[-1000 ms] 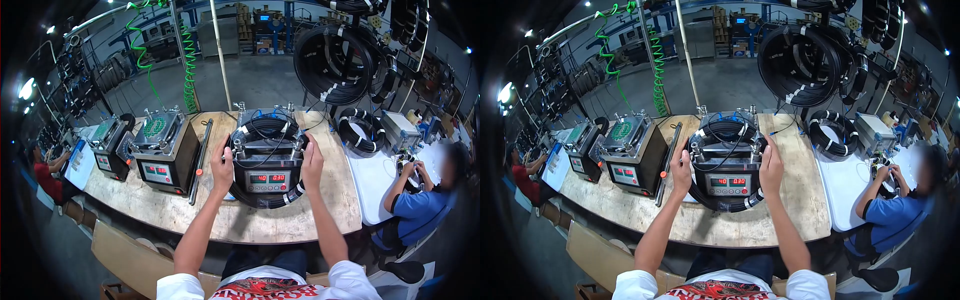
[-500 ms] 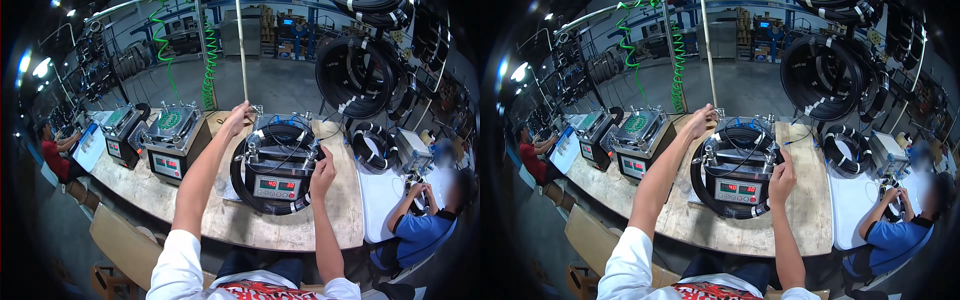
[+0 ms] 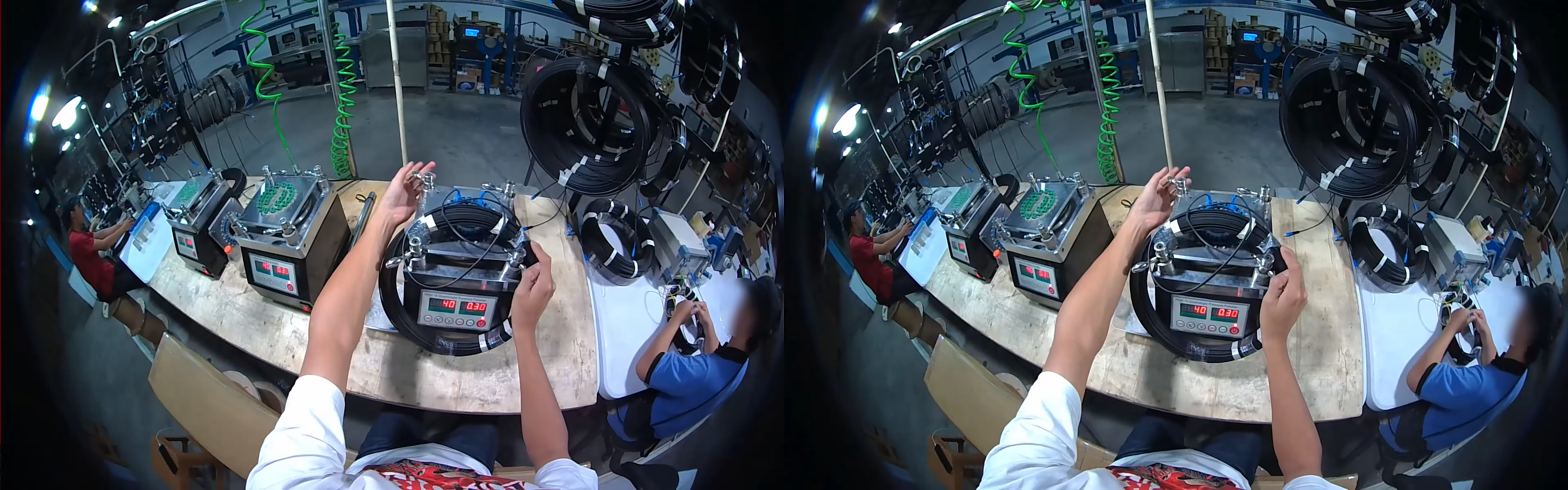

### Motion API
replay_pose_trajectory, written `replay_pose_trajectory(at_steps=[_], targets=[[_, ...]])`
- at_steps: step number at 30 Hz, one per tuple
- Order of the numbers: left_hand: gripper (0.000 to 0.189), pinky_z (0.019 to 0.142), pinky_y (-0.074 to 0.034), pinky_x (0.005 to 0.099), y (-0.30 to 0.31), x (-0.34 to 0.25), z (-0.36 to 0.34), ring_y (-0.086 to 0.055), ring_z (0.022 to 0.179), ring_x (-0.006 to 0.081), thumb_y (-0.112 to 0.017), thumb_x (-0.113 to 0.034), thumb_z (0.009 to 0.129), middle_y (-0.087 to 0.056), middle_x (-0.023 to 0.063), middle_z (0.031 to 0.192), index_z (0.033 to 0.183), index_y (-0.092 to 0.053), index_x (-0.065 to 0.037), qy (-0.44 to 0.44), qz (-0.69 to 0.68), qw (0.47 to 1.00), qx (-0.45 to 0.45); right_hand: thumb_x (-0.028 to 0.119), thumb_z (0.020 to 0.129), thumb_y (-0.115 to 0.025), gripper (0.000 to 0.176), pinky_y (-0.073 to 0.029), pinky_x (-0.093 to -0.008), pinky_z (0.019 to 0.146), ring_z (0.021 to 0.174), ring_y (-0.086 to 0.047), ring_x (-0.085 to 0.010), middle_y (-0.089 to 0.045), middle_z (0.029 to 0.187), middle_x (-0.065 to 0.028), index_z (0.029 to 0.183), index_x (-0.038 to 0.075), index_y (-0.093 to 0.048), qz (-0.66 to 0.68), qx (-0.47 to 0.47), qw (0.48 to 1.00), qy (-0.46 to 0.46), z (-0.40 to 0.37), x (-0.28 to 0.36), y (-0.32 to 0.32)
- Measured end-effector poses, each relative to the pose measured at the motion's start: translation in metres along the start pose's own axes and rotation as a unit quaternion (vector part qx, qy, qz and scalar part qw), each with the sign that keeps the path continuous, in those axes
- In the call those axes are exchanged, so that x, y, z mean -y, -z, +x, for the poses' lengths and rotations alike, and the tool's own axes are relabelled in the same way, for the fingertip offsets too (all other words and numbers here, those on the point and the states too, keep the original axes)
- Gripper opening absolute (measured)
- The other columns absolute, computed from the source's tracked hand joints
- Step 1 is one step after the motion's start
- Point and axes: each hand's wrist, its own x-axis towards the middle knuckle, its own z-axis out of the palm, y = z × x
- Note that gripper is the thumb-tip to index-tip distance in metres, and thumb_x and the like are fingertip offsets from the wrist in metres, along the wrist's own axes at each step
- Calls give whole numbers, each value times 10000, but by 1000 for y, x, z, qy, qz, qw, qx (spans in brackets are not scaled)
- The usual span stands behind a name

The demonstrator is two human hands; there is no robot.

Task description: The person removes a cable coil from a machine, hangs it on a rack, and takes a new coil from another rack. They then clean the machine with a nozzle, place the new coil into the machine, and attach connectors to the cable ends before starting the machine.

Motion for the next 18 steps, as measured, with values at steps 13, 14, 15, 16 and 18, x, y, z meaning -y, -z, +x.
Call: replay_pose_trajectory(at_steps=[13,14,15,16,18], targets=[[228,530,-404,229,19,15,3,-489,612,48,-739,-322,996,-639,-50,791,947,-681,-108,-43,28,998,-19,-8,1018,-432,353,-393,-352,594,579,-454,-157,-577,720,-92,1289,17,-657,-22,-14,1000,-5,-3,-1,-4],[233,575,-436,242,17,13,6,-521,654,58,-737,-327,997,-664,-38,834,982,-690,-100,-43,87,995,-25,-12,1013,-432,359,-394,-352,595,577,-454,-159,-570,714,-90,1291,21,-658,-23,-15,1000,-6,-3,0,-5],[244,620,-467,255,13,10,14,-553,695,69,-735,-332,997,-689,-27,877,1018,-700,-91,-42,143,988,-30,-16,1009,-433,366,-394,-353,595,575,-453,-161,-563,707,-88,1293,25,-659,-27,-15,1000,-7,-3,0,-4],[261,666,-499,269,11,7,24,-585,737,80,-733,-337,997,-714,-15,920,1053,-709,-83,-42,199,978,-36,-18,1004,-435,370,-395,-354,596,577,-455,-161,-555,703,-86,1294,27,-660,-29,-18,999,1,-2,-2,-4],[430,755,-554,327,7,7,41,-677,867,134,-683,-468,1000,-750,26,1008,1168,-721,-73,-5,264,964,-5,-23,995,-440,378,-396,-356,597,581,-457,-162,-540,694,-83,1297,30,-662,-29,-23,999,15,-3,-5,-5]])
